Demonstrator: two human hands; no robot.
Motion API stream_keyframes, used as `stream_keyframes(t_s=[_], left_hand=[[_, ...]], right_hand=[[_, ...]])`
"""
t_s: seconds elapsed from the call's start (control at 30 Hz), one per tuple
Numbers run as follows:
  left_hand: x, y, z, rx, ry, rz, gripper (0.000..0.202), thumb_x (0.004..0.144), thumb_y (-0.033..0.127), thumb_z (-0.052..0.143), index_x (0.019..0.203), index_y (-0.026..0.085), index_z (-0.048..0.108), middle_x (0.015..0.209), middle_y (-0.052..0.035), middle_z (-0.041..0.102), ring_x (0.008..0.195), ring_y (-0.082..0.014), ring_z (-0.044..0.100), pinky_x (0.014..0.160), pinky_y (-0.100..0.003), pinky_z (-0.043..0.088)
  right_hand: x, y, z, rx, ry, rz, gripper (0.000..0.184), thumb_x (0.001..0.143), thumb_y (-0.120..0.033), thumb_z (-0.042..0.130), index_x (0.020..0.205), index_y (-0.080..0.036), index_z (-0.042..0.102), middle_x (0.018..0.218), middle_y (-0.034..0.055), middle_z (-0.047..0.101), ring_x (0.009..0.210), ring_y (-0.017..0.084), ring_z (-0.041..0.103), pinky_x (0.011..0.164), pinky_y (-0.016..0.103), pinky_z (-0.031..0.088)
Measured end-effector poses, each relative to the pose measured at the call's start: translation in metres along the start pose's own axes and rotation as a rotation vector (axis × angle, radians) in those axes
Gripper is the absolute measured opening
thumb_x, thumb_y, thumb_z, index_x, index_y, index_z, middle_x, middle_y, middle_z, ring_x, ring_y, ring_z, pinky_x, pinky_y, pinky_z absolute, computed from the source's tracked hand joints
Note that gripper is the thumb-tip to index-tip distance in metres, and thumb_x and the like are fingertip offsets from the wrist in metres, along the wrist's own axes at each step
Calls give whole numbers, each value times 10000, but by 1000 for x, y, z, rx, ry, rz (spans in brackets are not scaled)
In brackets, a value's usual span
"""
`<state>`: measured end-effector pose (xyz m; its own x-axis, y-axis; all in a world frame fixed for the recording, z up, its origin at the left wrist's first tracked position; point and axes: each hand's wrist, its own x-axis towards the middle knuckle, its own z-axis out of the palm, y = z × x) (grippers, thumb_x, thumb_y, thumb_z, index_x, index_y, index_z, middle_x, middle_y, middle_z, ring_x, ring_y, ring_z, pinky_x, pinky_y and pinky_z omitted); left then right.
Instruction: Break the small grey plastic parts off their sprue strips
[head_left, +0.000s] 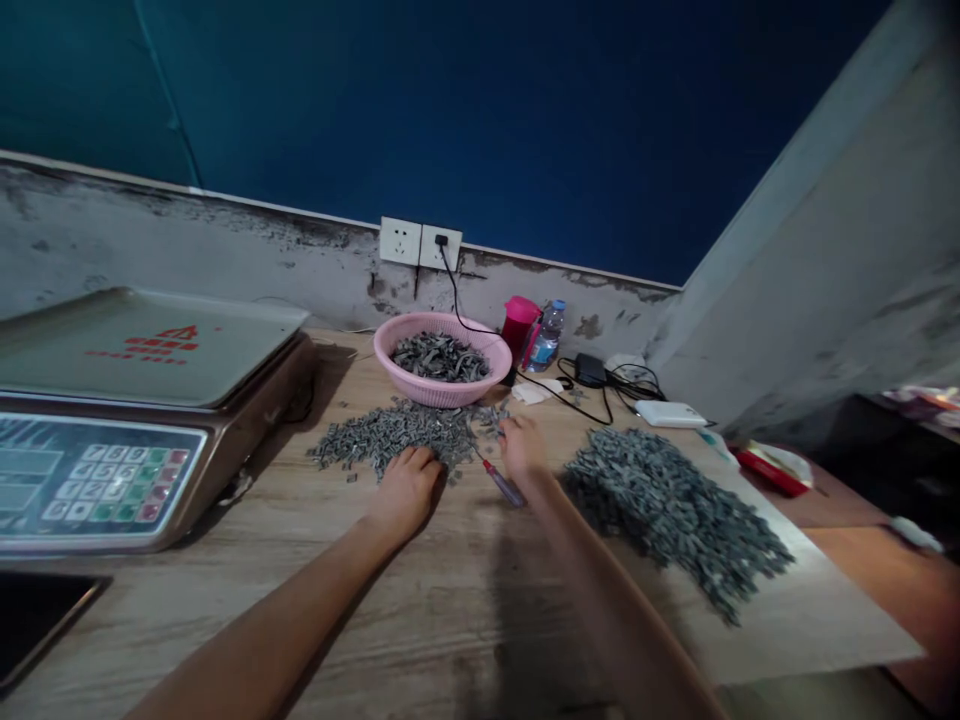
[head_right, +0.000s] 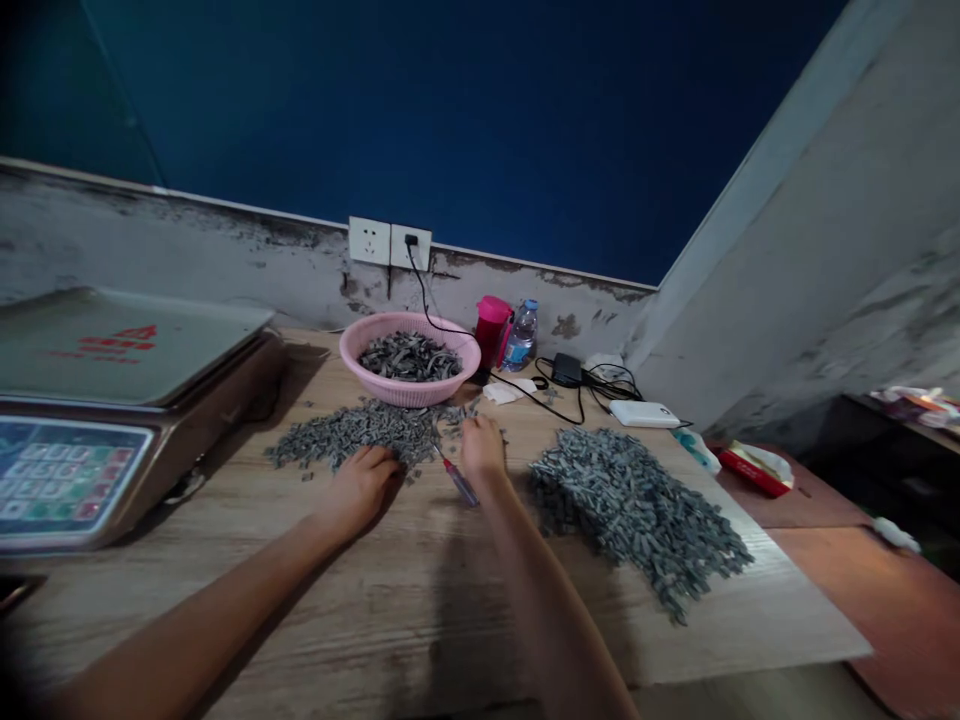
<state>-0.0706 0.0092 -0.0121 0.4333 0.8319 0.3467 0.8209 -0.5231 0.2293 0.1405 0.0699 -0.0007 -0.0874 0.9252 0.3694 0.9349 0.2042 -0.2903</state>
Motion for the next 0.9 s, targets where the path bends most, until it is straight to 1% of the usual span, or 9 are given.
stream_keyframes(t_s=[0.07, 0.17, 0.27, 0.33, 0.47, 0.6, 0.67, 0.83, 0.9], left_hand=[[1, 0, 0, 10, -15, -6, 247, 882, 182, 368, 839, 154, 610, 953, -92, 544, 880, -215, 477, 803, -354, 403], [2, -1, -1, 6, -38, -19, 224, 864, 143, 378, 858, 148, 602, 966, -99, 540, 874, -213, 485, 796, -354, 404], [2, -2, -2, 4, -44, -30, 185, 849, 156, 412, 871, 154, 597, 965, -98, 539, 890, -219, 489, 787, -353, 404], [2, -2, -2, 10, -45, -27, 189, 857, 182, 411, 882, 159, 597, 973, -98, 540, 913, -225, 488, 790, -355, 403], [2, -4, -4, 32, -53, -36, 210, 868, 194, 398, 906, 166, 602, 980, -101, 542, 928, -234, 485, 786, -364, 402], [3, -5, -4, 33, -41, -37, 206, 871, 205, 399, 892, 169, 600, 970, -100, 548, 926, -238, 481, 778, -367, 401], [3, -5, -3, 35, -41, -38, 206, 870, 198, 395, 889, 169, 598, 970, -98, 548, 928, -235, 480, 783, -365, 400], [2, -6, -1, 23, -45, -29, 202, 859, 169, 397, 902, 160, 594, 978, -108, 545, 928, -239, 476, 804, -375, 398], [2, -6, -1, 9, -42, -13, 203, 860, 169, 395, 905, 156, 593, 968, -114, 546, 928, -241, 476, 815, -379, 398]], right_hand=[[8, 1, 5, -8, 6, 27, 188, 721, -51, 513, 825, -139, 643, 894, 139, 599, 890, 265, 499, 804, 355, 377], [11, 5, 7, 9, 1, 35, 143, 715, -61, 524, 736, -154, 631, 813, 111, 600, 825, 242, 507, 770, 335, 376], [11, 10, 7, 55, 18, 44, 164, 709, -44, 488, 688, -155, 607, 736, 81, 593, 749, 206, 514, 737, 307, 380], [9, 12, 8, 101, 49, 63, 170, 730, -64, 462, 733, -154, 607, 738, 72, 598, 735, 194, 522, 728, 298, 389], [2, 9, 11, 220, 108, 96, 187, 796, -184, 434, 864, -158, 606, 814, 74, 626, 772, 195, 556, 726, 297, 415], [-9, 1, 16, 331, 125, 107, 196, 801, -263, 434, 827, -177, 608, 738, 52, 630, 712, 193, 574, 681, 295, 433], [-13, -1, 19, 372, 153, 116, 198, 794, -275, 434, 829, -178, 603, 747, 57, 632, 718, 195, 579, 684, 298, 438], [-18, 6, 19, 496, 299, 225, 243, 797, -334, 410, 894, -163, 553, 767, 83, 631, 705, 203, 593, 672, 313, 464], [-19, 8, 17, 600, 364, 281, 248, 790, -358, 416, 900, -163, 521, 785, 91, 628, 715, 205, 605, 681, 324, 478]])
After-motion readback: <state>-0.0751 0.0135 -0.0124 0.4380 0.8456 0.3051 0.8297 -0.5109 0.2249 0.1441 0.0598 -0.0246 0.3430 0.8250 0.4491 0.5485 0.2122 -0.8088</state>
